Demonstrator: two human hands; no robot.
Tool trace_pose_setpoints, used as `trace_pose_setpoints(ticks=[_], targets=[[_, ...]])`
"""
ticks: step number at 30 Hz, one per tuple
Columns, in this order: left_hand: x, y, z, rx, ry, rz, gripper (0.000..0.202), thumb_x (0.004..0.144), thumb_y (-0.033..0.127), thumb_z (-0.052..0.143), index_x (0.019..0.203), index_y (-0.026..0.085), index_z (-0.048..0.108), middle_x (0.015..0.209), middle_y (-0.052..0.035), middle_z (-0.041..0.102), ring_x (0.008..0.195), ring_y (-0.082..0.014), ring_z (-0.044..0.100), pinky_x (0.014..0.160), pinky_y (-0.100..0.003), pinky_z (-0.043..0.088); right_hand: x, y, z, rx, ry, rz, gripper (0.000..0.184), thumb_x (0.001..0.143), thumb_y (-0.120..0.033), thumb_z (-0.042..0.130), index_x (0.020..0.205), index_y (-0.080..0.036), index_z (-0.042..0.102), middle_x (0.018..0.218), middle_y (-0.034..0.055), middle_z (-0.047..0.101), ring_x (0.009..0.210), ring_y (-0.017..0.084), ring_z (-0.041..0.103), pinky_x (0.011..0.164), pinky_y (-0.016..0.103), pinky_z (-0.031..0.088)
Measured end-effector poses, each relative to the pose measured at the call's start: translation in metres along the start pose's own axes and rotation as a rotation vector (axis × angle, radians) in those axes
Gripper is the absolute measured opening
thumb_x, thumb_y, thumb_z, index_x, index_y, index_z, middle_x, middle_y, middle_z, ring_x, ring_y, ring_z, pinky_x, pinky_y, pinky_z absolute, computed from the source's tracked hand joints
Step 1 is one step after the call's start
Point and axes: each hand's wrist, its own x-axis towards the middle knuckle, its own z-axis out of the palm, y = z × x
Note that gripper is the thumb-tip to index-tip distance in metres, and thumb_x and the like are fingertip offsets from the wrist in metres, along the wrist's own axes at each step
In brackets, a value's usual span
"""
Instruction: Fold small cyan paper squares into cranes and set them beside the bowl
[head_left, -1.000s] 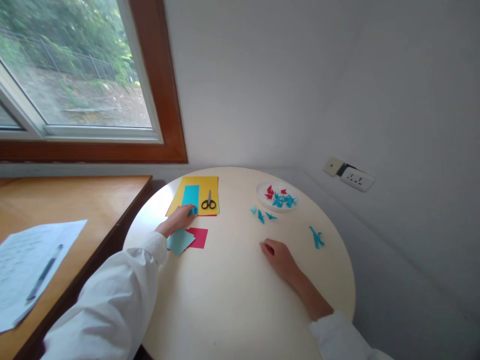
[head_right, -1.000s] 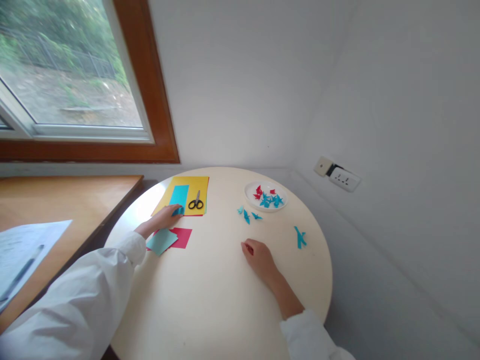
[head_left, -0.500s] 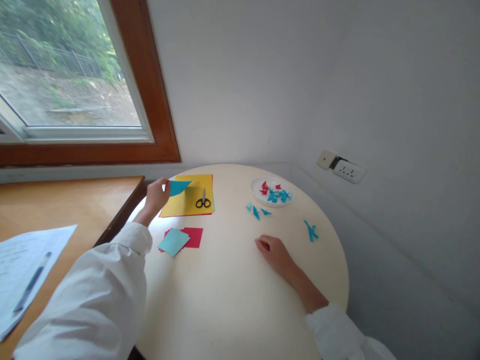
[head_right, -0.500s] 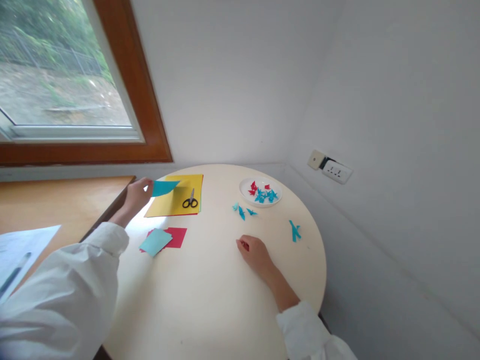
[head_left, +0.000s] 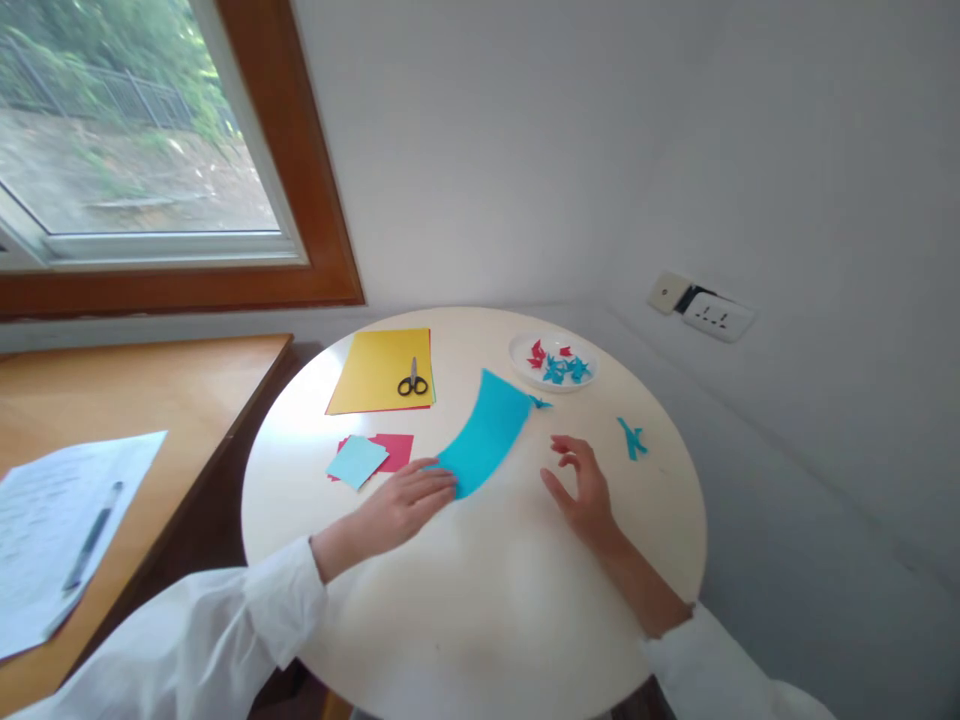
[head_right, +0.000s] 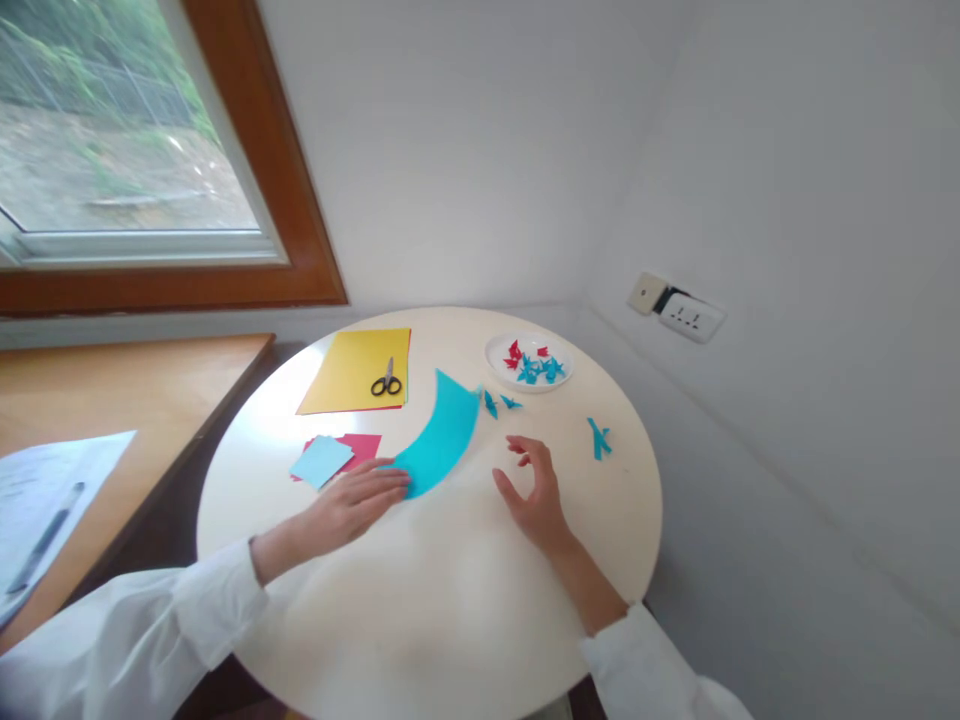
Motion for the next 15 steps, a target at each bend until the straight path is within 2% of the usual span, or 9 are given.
trace_pose_setpoints(ticks=[2,4,8,10,12,15], targets=[[-0.008,0.012,0.013,-0.073,-0.123,0.016,0.021,0.088,0.013,0.039,0.101,0.012,0.056,0.096,-0.0112,0.069,0.096,-0.0186,0.062,0.091,-0.037,0.048,-0.009,-0.007,-0.008,-0.056,0.024,-0.029,0.033,0.079,-0.026,0.055,0.110,-0.021,0.048,0.100,0.0098,0.055,0.088,0.021,0.054,0.069,0.035,0.048],[-0.014,0.018,0.020,-0.124,-0.183,-0.009,0.021,0.089,0.014,0.038,0.099,0.013,0.056,0.096,-0.0099,0.069,0.094,-0.0179,0.063,0.091,-0.036,0.047,-0.019,-0.015,-0.014,-0.139,0.016,-0.094,0.028,0.080,-0.023,0.054,0.108,-0.021,0.050,0.097,0.0094,0.056,0.087,0.021,0.054,0.071,0.036,0.048],[-0.018,0.021,0.031,-0.210,-0.236,-0.101,0.021,0.089,0.014,0.039,0.101,0.015,0.056,0.101,-0.0072,0.068,0.097,-0.0154,0.062,0.094,-0.033,0.046,-0.038,-0.033,-0.013,-0.259,-0.264,-0.303,0.020,0.079,-0.019,0.055,0.100,-0.020,0.055,0.092,0.0074,0.062,0.090,0.020,0.057,0.080,0.037,0.044],[-0.017,0.023,0.037,-0.232,-0.214,-0.148,0.020,0.089,0.016,0.040,0.101,0.016,0.056,0.102,-0.0064,0.068,0.097,-0.0154,0.062,0.094,-0.032,0.046,-0.045,-0.041,-0.007,-0.340,-0.325,-0.309,0.017,0.079,-0.023,0.057,0.096,-0.021,0.058,0.093,0.0055,0.066,0.093,0.021,0.058,0.089,0.042,0.036],[-0.014,0.026,0.044,-0.249,-0.189,-0.182,0.019,0.089,0.018,0.041,0.100,0.016,0.057,0.102,-0.0065,0.068,0.095,-0.0158,0.063,0.092,-0.033,0.047,-0.050,-0.048,0.001,-0.424,-0.283,-0.299,0.014,0.078,-0.029,0.060,0.090,-0.023,0.060,0.096,0.0035,0.067,0.104,0.024,0.055,0.097,0.048,0.023],[-0.007,0.032,0.050,-0.260,-0.193,-0.231,0.020,0.089,0.019,0.040,0.096,0.016,0.058,0.096,-0.0070,0.069,0.091,-0.0165,0.064,0.087,-0.033,0.049,-0.051,-0.052,0.011,-0.521,-0.253,-0.318,0.018,0.077,-0.037,0.061,0.090,-0.025,0.062,0.102,0.0034,0.068,0.113,0.026,0.051,0.103,0.051,0.009]])
